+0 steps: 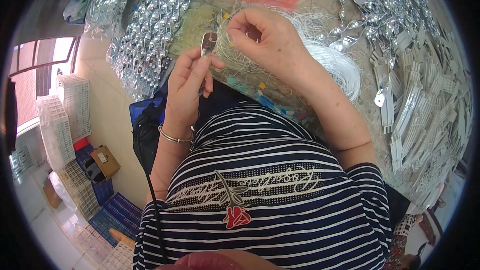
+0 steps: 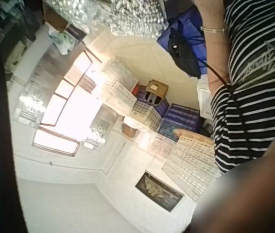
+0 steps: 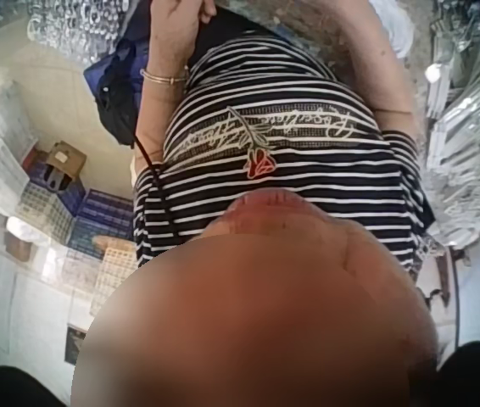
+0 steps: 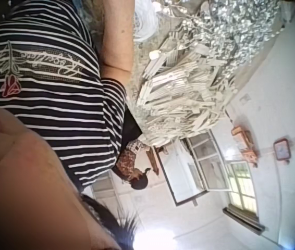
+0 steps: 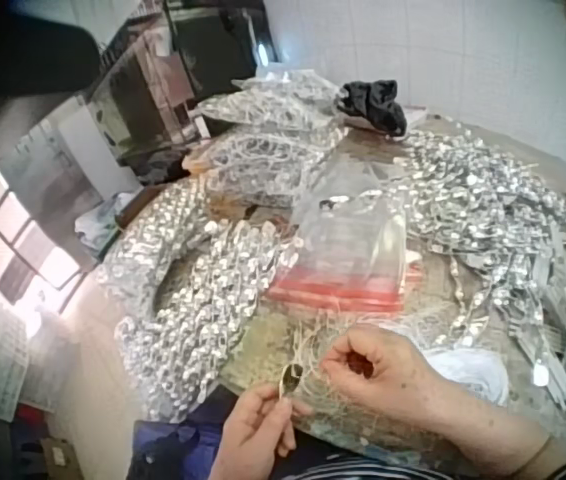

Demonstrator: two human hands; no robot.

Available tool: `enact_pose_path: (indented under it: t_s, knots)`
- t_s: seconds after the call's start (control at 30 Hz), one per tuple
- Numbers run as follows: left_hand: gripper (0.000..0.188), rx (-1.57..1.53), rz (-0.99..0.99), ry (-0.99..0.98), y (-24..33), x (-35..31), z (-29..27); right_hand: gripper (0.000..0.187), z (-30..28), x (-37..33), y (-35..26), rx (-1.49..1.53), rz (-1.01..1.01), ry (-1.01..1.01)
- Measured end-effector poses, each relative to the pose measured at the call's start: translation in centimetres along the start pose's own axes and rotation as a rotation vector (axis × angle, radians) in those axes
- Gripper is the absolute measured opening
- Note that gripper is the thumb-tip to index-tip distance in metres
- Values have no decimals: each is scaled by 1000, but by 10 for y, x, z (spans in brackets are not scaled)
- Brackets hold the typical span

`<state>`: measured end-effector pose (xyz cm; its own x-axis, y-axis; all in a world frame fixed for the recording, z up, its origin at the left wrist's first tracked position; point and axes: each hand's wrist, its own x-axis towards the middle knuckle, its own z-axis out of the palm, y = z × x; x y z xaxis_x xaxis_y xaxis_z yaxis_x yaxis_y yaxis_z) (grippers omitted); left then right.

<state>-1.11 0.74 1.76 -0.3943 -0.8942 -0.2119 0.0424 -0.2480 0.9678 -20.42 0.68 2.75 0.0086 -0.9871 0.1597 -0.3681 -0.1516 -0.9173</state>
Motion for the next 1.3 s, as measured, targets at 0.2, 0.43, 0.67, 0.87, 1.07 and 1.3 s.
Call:
enact_pose_path:
  t_s: [0.2,0.43,0.67,0.87,1.07,1.3]
  knots:
    - [26,5,1,-2,2,0,2,6,0,0,-2,-12,-8,-10]
    - [31,-20,12,-16,-3,0,1,7,4,-3,-8,-1,-5,-42]
    - [39,14,-6,-64,2,-1,3,9,9,-5,-6,-11,-10,-58]
    - [39,88,10,-52,4,-2,4,11,7,-3,-4,63,46,-78]
    - [38,246,51,-62,2,-4,4,13,5,-4,-4,151,120,-118]
    - [37,390,127,-126,1,-5,1,10,8,0,11,277,33,-143]
